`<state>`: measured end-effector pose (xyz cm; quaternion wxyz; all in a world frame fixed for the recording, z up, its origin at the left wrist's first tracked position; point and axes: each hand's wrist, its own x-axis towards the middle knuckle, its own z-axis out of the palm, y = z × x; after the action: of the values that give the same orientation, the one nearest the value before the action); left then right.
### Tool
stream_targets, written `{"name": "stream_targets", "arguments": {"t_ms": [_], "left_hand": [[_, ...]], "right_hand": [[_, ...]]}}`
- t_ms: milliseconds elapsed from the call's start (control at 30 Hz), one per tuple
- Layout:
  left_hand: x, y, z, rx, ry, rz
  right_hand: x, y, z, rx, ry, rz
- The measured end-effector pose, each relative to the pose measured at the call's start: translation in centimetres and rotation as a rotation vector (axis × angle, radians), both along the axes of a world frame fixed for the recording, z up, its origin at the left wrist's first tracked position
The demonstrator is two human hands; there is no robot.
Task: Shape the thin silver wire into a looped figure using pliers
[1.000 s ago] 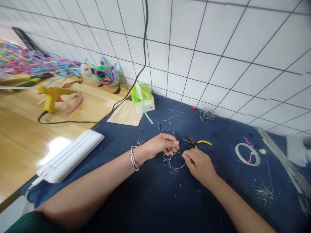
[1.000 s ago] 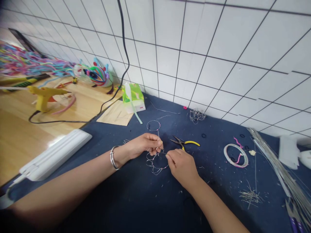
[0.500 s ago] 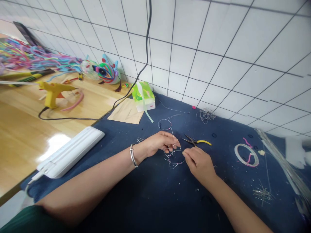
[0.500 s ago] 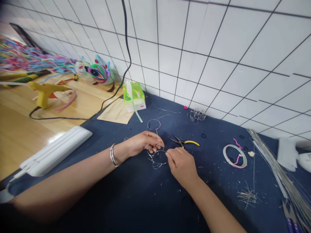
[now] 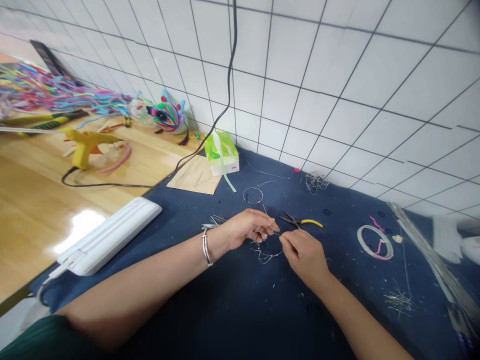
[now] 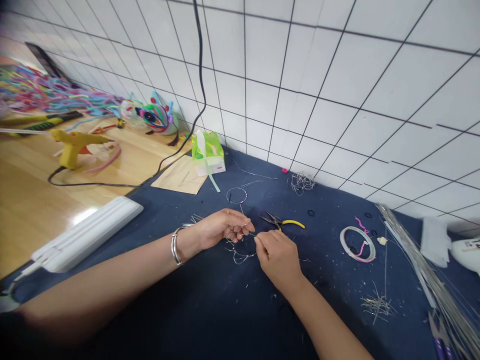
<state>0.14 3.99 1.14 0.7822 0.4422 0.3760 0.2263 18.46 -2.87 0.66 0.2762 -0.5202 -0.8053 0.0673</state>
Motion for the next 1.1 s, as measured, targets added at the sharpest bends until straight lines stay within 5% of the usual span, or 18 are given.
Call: {"name": "stream_targets", "arguments": {"t_ms": [1100], "left_hand": [[0.8,-1.2,0.8,-0.017,-0.026,0.139]], "right_hand": [[0.2,-0.4,0.0,0.082,-0.097,0.003]]}}
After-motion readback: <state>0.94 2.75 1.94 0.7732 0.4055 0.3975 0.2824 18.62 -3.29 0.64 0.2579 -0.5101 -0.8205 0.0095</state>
